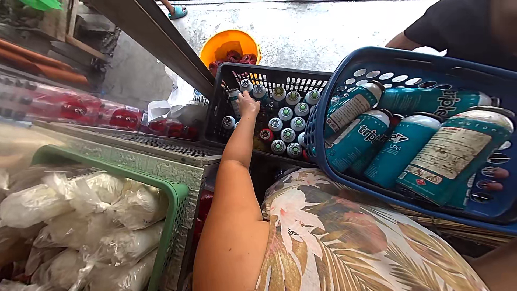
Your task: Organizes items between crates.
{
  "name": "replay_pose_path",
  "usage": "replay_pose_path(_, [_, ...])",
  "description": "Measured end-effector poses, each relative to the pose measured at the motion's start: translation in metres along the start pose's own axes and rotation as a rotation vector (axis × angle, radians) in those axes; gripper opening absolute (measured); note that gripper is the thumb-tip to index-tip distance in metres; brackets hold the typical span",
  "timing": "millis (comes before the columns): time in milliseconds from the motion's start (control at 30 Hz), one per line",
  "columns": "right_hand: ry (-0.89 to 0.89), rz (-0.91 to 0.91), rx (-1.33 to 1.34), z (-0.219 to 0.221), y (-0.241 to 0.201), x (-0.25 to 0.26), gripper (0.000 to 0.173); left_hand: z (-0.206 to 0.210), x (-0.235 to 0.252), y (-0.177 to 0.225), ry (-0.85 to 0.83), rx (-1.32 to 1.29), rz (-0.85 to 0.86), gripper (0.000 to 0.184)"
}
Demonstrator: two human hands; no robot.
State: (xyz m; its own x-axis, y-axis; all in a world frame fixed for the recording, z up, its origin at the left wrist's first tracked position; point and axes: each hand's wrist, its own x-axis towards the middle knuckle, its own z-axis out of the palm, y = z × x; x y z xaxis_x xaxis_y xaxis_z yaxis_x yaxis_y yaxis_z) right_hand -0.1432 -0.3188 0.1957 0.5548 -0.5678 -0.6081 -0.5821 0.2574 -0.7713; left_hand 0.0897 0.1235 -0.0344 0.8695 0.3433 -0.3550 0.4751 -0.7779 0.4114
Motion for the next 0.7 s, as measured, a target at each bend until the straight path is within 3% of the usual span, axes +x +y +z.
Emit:
replay_pose_path(100, [0.048, -0.020, 0.026, 0.003, 0.001, 0.000, 0.021, 0.019, 0.016, -0.005, -0.084, 0.061, -0.047, 0.085])
replay_pose_path(233, [0.096, -0.157, 0.050, 0.001, 0.019, -0.007, 0.021, 0.029, 0.016, 0.002, -0.133, 0.143, -0.096, 0.070])
replay_pose_path(267, [0.031, -0.182, 0.078, -0.016, 0.029, 0.009, 0.022, 0.030, 0.013, 0.008, -0.140, 0.155, -0.088, 0.071])
replay_pose_path(333, [-0.338, -0.160, 0.173, -0.083, 0.056, 0.076, 0.028, 0.031, 0.003, 0.020, -0.179, 0.148, -0.029, 0.071])
replay_pose_path(467, [-0.235, -0.039, 0.223, -0.098, 0.067, 0.108, 0.028, 0.044, -0.011, 0.044, -0.273, 0.050, 0.091, 0.067])
replay_pose_path(700, [-0.168, -0.026, 0.237, -0.063, 0.047, 0.066, 0.029, 0.052, 0.009, 0.038, -0.394, -0.046, 0.081, 0.073])
